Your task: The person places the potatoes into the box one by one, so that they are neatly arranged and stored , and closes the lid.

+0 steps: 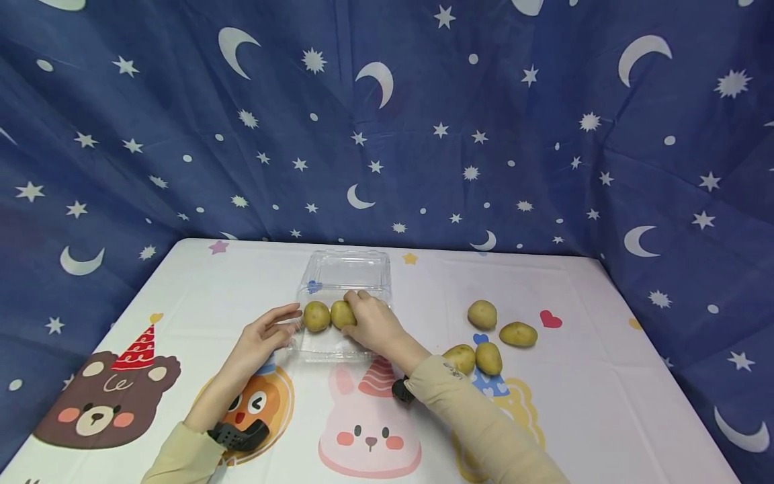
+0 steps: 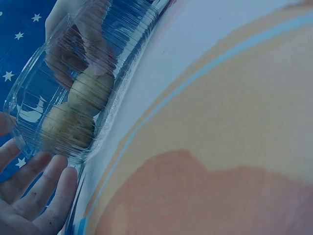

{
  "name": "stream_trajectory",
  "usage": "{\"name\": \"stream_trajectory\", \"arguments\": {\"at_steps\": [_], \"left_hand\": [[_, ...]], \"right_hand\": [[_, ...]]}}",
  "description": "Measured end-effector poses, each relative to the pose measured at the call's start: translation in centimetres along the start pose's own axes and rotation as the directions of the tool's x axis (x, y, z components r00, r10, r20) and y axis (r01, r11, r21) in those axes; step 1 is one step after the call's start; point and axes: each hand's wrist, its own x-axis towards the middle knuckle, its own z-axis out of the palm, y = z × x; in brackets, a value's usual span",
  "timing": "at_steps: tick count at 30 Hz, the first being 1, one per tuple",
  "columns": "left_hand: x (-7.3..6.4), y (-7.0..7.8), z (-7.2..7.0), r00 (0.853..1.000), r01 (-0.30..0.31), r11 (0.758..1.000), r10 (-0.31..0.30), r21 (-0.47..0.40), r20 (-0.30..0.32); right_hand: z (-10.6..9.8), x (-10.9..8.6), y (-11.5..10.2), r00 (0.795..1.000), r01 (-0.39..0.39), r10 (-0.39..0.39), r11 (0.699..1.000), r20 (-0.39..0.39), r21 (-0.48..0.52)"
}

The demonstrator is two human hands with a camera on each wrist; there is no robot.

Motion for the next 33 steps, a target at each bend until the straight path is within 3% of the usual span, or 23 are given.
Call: {"name": "stream_trajectory", "arguments": {"at_steps": [12,33], "left_hand": [[-0.1,0.1,0.0,1.000,0.002,1.000,-0.002,0.003,-0.001],[-0.1,0.0,0.1,1.000,-0.011,1.000,0.011,0.017,-0.003]], "right_hand": [[-0.8,-0.9,0.1,0.997,0.011,-0.014,0.999,-0.070,-0.042],[-2.8,-4.6,0.7,0.976,-0.051,0.080,0.988,-0.201,0.145]]}}
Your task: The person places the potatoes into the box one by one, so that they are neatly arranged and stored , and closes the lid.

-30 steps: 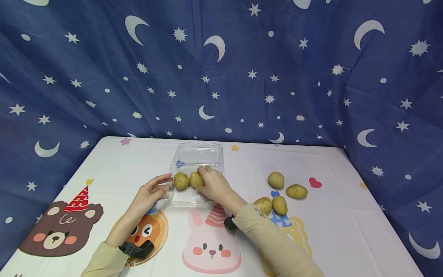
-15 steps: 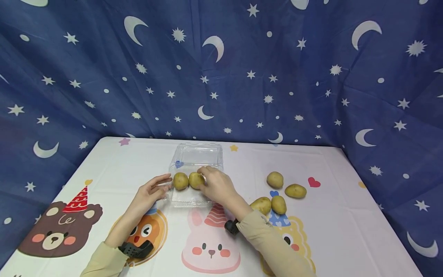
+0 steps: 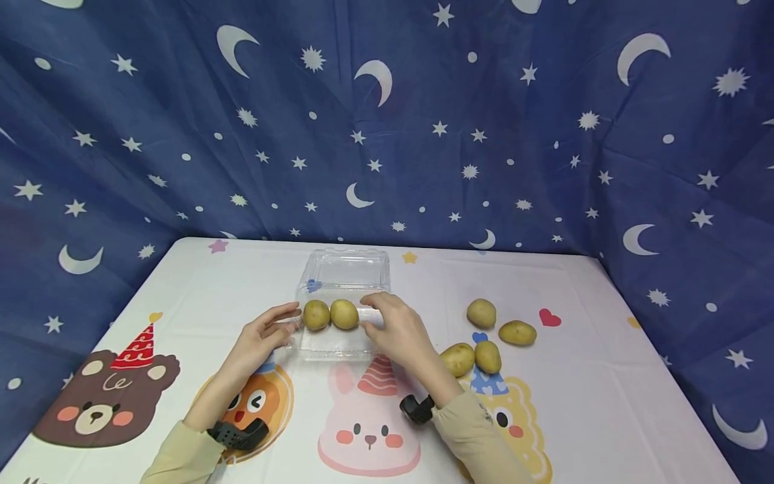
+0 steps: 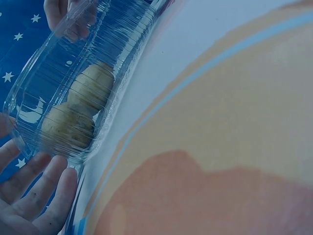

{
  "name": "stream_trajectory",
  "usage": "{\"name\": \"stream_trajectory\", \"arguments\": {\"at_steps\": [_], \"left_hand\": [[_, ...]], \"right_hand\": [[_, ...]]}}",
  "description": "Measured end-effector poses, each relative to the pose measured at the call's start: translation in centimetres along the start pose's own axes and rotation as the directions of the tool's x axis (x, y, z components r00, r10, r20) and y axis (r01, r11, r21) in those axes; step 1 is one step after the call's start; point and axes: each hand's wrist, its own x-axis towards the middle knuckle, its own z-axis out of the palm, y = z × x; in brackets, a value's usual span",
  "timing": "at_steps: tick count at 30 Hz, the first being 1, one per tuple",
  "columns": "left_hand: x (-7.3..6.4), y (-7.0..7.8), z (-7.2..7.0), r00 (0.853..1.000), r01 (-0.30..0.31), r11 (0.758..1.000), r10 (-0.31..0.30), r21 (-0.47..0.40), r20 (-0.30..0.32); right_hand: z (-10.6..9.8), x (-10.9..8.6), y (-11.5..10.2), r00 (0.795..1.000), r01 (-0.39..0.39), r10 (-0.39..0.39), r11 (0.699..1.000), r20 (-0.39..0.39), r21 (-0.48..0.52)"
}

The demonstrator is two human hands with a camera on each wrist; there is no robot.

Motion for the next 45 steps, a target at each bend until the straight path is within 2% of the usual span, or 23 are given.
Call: {"name": "stream_trajectory", "arguments": {"at_steps": [8,18,28,34,40,45], "left_hand": [[0.0,0.3,-0.1,1.000,0.007,1.000,-0.007,0.008,-0.005],[0.0,0.1,0.0,1.000,0.022,1.000,-0.022,-0.003,0.000],[0.1,-0.1,-0.1,1.000,0.019,1.000,-0.019,-0.019,-0.001],[0.2,-0.2,-0.1,1.000,0.021,1.000,-0.021,-0.011,0.000],[0.1,-0.1,-0.1,1.000,0.013,1.000,-0.013,0.001,-0.005],[0.2,-0.1,0.0,1.000,0.018,1.000,-0.018,-0.006,-0.003]], "right_hand": [[-1.4,-1.3,0.9,0.998,0.012,-0.009,0.999,-0.064,0.037],[-3.7,-3.0,2.4,0.991,-0.023,0.031,0.998,-0.128,0.064],[-6.5,-4.6,5.1,0.977,-0.127,0.153,0.977,-0.148,0.172],[-7.4,-5.3,6.8,0.964,-0.146,0.189,0.964,-0.187,0.223],[-8.0,-5.5,7.9,0.948,-0.207,0.252,0.953,-0.195,0.223],[-8.2,-5.8,8.9,0.934,-0.273,0.312,0.937,-0.172,0.218]]}}
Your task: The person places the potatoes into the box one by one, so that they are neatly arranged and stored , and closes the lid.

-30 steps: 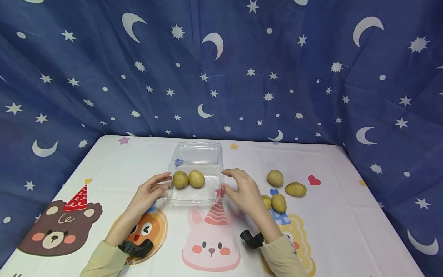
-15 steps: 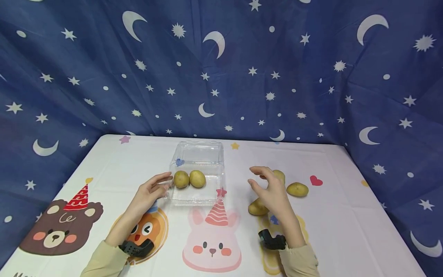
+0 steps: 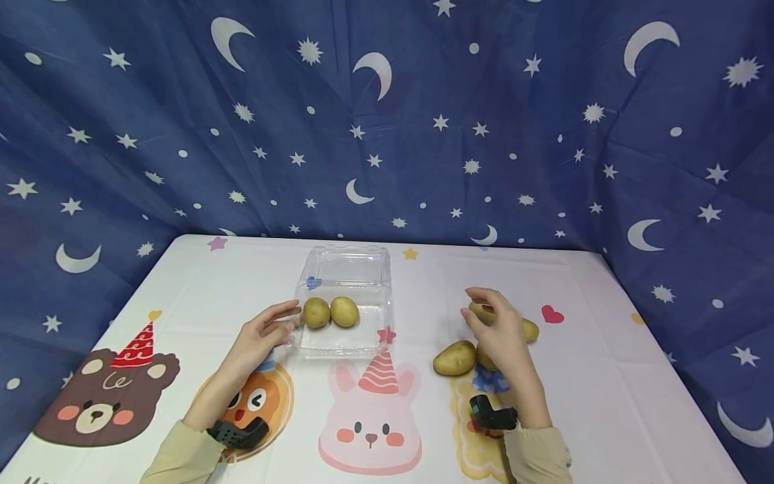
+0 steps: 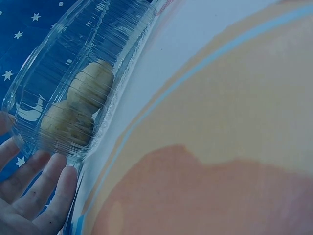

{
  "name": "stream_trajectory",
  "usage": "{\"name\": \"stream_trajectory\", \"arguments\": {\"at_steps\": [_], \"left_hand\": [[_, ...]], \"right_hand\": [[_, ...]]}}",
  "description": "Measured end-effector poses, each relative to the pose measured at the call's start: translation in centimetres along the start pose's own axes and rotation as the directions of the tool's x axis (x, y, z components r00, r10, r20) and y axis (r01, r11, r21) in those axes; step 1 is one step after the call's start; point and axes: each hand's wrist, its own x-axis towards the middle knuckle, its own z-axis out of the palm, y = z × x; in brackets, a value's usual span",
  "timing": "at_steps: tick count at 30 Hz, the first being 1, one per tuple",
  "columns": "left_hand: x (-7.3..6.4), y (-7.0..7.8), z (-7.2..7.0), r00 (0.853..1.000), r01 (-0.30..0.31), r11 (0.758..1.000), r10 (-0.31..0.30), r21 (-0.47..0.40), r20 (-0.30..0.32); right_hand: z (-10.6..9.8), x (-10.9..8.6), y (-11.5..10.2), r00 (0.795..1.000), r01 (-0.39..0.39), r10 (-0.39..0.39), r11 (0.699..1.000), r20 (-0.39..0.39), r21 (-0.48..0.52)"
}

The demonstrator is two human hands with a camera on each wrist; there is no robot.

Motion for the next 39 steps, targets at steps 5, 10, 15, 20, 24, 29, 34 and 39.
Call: {"name": "stream_trajectory", "arguments": {"at_steps": [5,10,15,20,24,29,34,39], "left_hand": [[0.0,0.0,0.0,1.000,0.008,1.000,-0.008,0.001,0.002],[-0.1,0.1,0.0,1.000,0.005,1.000,-0.005,-0.002,-0.001],[-0.1,0.0,0.0,1.000,0.001,1.000,-0.001,-0.008,-0.002],[-0.1,0.0,0.0,1.000,-0.004,1.000,0.004,-0.010,-0.002],[-0.1,0.0,0.0,1.000,-0.001,1.000,0.001,-0.007,-0.002],[0.0,0.0,0.0,1.000,0.001,1.000,-0.001,-0.002,-0.002],[-0.1,0.0,0.0,1.000,0.003,1.000,-0.003,0.000,-0.003],[-0.1,0.0,0.0,1.000,0.002,1.000,-0.002,0.003,-0.008]], "right_hand": [[-0.5,0.0,0.9,1.000,-0.027,0.028,0.999,0.007,-0.034],[-1.1,0.5,1.8,1.000,-0.003,0.004,0.996,0.016,-0.095],[-1.9,1.1,2.5,0.998,0.030,-0.022,0.990,0.061,-0.135],[-2.6,1.7,3.5,0.992,0.083,-0.064,0.981,0.111,-0.176],[-3.0,2.2,4.2,0.984,0.121,-0.090,0.972,0.154,-0.203],[-3.1,2.9,5.0,0.972,0.149,-0.099,0.962,0.213,-0.230],[-3.0,3.4,5.5,0.966,0.136,-0.071,0.957,0.249,-0.257],[-2.8,3.6,5.7,0.961,0.128,-0.054,0.956,0.271,-0.262]]}}
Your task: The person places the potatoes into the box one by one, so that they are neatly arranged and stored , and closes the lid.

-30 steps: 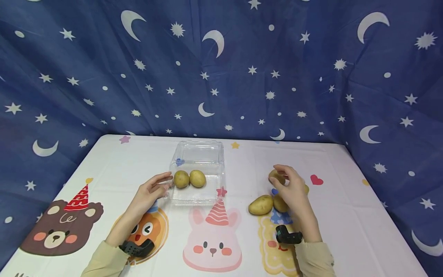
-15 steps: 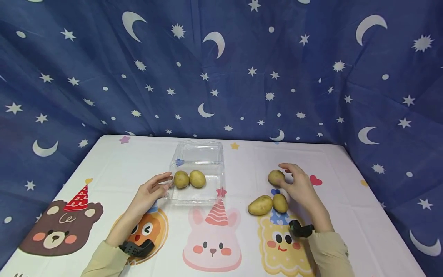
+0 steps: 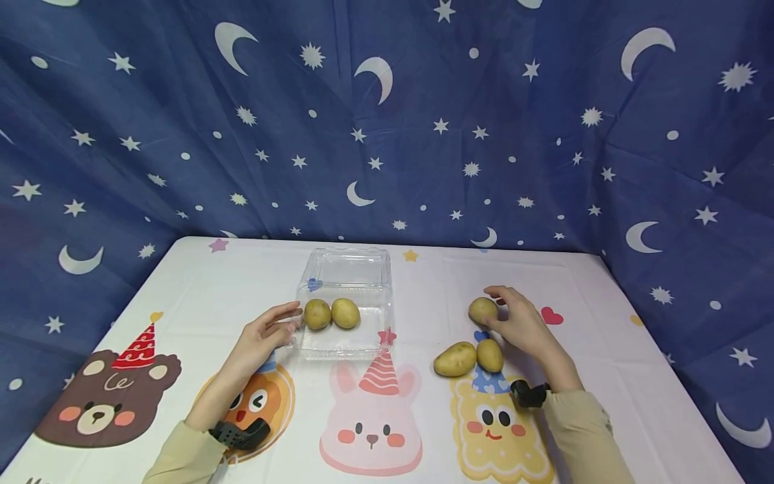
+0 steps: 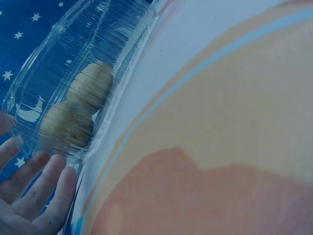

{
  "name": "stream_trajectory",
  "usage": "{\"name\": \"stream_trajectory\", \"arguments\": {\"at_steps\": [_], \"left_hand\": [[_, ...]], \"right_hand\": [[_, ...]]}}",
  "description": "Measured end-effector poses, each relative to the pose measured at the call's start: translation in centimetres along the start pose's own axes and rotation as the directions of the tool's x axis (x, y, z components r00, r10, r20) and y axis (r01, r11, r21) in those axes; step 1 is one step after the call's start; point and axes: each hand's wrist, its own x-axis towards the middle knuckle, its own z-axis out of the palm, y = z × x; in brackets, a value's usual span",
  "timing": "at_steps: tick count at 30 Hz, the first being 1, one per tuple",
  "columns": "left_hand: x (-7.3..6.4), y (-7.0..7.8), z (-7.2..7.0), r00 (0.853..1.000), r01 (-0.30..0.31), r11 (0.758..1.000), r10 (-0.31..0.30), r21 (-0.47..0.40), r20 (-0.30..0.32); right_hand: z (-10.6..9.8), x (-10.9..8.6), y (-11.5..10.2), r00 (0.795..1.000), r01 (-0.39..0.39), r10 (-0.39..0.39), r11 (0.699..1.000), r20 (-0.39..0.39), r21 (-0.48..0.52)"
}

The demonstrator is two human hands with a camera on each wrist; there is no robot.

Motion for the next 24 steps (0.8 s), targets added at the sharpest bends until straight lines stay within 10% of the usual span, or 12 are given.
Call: {"name": "stream_trajectory", "arguments": {"at_steps": [24], "left_hand": [[0.1,-0.1,0.0,1.000,-0.001,1.000,0.001,-0.011,0.008]], "right_hand": [[1.1,0.2,0.2,0.999,-0.043,0.043,0.999,0.011,0.009]]}}
